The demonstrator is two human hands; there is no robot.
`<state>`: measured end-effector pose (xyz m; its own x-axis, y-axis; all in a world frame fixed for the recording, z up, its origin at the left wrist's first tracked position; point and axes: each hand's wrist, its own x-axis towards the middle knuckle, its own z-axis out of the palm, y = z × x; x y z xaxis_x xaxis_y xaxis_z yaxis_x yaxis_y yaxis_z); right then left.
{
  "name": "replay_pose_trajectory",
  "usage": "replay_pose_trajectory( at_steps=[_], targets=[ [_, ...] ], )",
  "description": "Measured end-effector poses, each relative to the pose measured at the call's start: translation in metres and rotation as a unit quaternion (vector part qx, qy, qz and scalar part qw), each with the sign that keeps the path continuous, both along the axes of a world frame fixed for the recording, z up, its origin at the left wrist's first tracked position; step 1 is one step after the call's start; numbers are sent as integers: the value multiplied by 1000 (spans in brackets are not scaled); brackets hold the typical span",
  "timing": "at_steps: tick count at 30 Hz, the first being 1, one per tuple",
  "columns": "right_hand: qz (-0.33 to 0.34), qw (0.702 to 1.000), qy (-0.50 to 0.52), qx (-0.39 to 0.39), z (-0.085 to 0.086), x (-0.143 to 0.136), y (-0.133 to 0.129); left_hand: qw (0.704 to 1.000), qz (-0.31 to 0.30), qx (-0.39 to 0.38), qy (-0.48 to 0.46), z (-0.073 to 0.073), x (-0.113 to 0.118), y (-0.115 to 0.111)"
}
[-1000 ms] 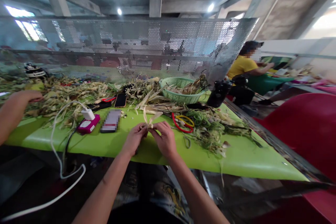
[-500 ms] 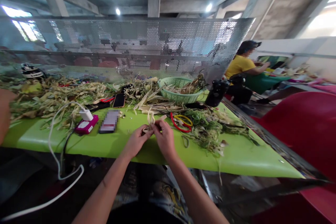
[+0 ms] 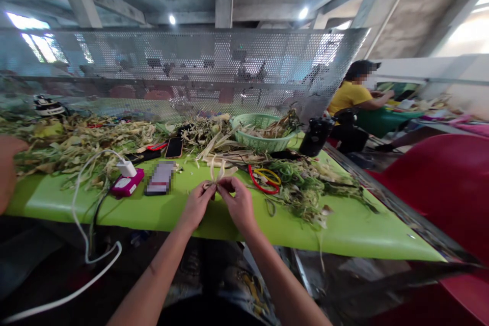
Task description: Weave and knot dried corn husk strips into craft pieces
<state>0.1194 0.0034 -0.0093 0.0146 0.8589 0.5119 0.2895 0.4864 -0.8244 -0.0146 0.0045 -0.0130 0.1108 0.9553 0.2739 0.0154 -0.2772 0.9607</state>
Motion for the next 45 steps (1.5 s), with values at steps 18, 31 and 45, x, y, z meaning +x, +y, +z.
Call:
replay_pose_trajectory(
  at_steps=[18,31,45],
  targets=[
    [58,976,138,-156,0,6,7,998,-56,-18,-26,5,-4,-5],
    [-2,992,89,-87,3,5,3,997,-20,-45,-53,-2,1,3],
    [-23,998,-41,51,-4,3,4,998,49,-39,-30,-5,-1,6]
  ],
)
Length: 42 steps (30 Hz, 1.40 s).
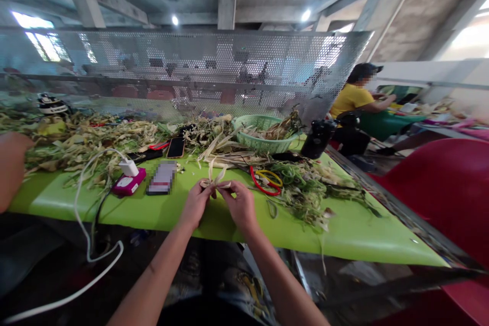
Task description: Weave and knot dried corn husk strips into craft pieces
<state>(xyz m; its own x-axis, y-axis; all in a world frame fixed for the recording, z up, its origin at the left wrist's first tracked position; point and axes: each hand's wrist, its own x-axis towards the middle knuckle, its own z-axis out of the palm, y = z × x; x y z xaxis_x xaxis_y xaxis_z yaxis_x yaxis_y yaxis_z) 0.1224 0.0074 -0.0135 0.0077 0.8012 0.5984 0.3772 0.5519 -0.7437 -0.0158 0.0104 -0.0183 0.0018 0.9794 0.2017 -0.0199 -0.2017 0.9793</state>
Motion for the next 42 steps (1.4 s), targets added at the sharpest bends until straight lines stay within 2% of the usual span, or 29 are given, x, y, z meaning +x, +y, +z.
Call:
replay_pose_trajectory(
  at_steps=[4,7,11,19,26,31,37,42],
  targets=[
    [12,995,-66,70,4,1,-5,998,-19,19,57,-1,2,0],
    [26,995,-66,68,7,2,-5,995,-69,36,66,-1,3,0],
    [-17,998,-38,56,8,3,-1,984,-119,56,118,1,2,-3],
    [-13,1000,-12,-14,3,3,4,976,-97,66,184,2,5,-7],
    [-14,999,-31,-13,1,1,4,972,-47,103,207,5,8,-9],
    [-24,998,-65,-7,3,-1,3,973,-66,72,210,5,7,-8],
    [-40,993,-110,-7,6,-1,1,966,-31,73,248,2,8,-8],
    [-23,996,-90,-8,8,-3,-2,976,-29,72,203,1,7,-6]
  ],
)
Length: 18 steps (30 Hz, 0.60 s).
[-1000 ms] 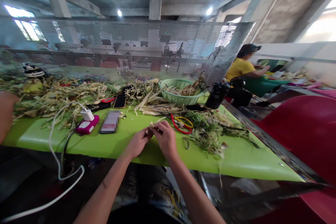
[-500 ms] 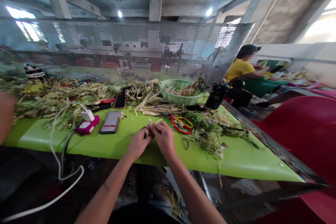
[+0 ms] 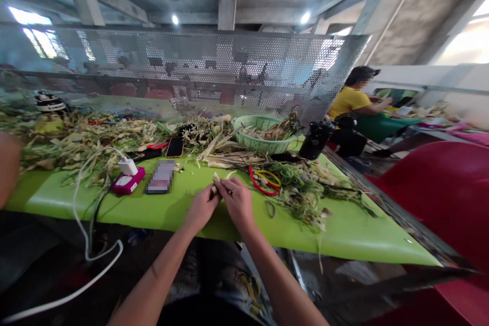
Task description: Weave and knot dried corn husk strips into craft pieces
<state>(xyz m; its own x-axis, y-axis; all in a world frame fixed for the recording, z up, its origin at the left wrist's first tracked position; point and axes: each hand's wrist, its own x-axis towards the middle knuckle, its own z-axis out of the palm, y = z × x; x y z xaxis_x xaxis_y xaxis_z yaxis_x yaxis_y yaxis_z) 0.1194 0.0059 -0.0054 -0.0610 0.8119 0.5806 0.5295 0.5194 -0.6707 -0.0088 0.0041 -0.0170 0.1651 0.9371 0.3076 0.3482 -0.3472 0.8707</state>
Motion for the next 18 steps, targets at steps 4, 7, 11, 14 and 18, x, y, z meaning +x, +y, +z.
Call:
replay_pose_trajectory(
  at_steps=[4,7,11,14,18],
  targets=[
    [18,995,91,-24,0,-1,-4,995,3,-19,-99,0,-2,3],
    [14,992,118,-51,-3,0,-3,985,-20,-32,-170,0,-5,3],
    [42,983,143,-110,-6,0,4,974,-31,-54,-219,2,-7,2],
    [81,968,178,-154,-4,1,7,970,-43,-72,-227,3,-7,2],
    [73,956,244,-143,-2,4,7,972,-38,-98,-212,2,-8,3]
  ],
)
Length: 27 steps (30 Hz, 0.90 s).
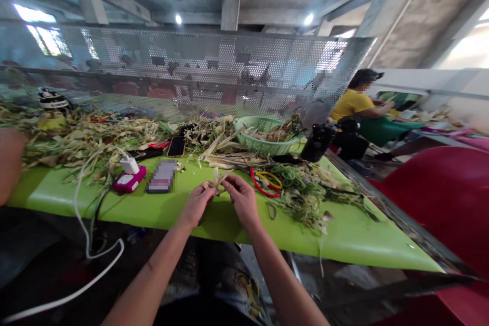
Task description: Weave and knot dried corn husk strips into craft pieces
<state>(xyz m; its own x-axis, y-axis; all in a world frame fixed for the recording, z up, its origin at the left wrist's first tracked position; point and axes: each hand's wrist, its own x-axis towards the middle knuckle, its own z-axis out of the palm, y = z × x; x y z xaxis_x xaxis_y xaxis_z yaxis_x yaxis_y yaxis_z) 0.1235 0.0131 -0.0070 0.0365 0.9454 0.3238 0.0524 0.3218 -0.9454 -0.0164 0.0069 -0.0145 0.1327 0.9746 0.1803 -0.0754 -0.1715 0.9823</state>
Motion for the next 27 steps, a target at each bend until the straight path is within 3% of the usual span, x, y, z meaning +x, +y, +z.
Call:
replay_pose_trajectory(
  at_steps=[6,12,16,21,27],
  targets=[
    [-19,999,24,22,1,3,-1,999,-35,3,23,3,0,0],
    [16,997,-32,70,6,2,-7,999,-47,5,4,0,0,2],
    [29,996,-63,61,7,1,-9,999,-30,16,32,-6,1,5],
    [3,980,-150,129,6,4,-6,998,-18,28,60,-7,1,5],
    [24,944,-290,155,17,17,-5,993,-23,26,113,0,0,0]
  ],
)
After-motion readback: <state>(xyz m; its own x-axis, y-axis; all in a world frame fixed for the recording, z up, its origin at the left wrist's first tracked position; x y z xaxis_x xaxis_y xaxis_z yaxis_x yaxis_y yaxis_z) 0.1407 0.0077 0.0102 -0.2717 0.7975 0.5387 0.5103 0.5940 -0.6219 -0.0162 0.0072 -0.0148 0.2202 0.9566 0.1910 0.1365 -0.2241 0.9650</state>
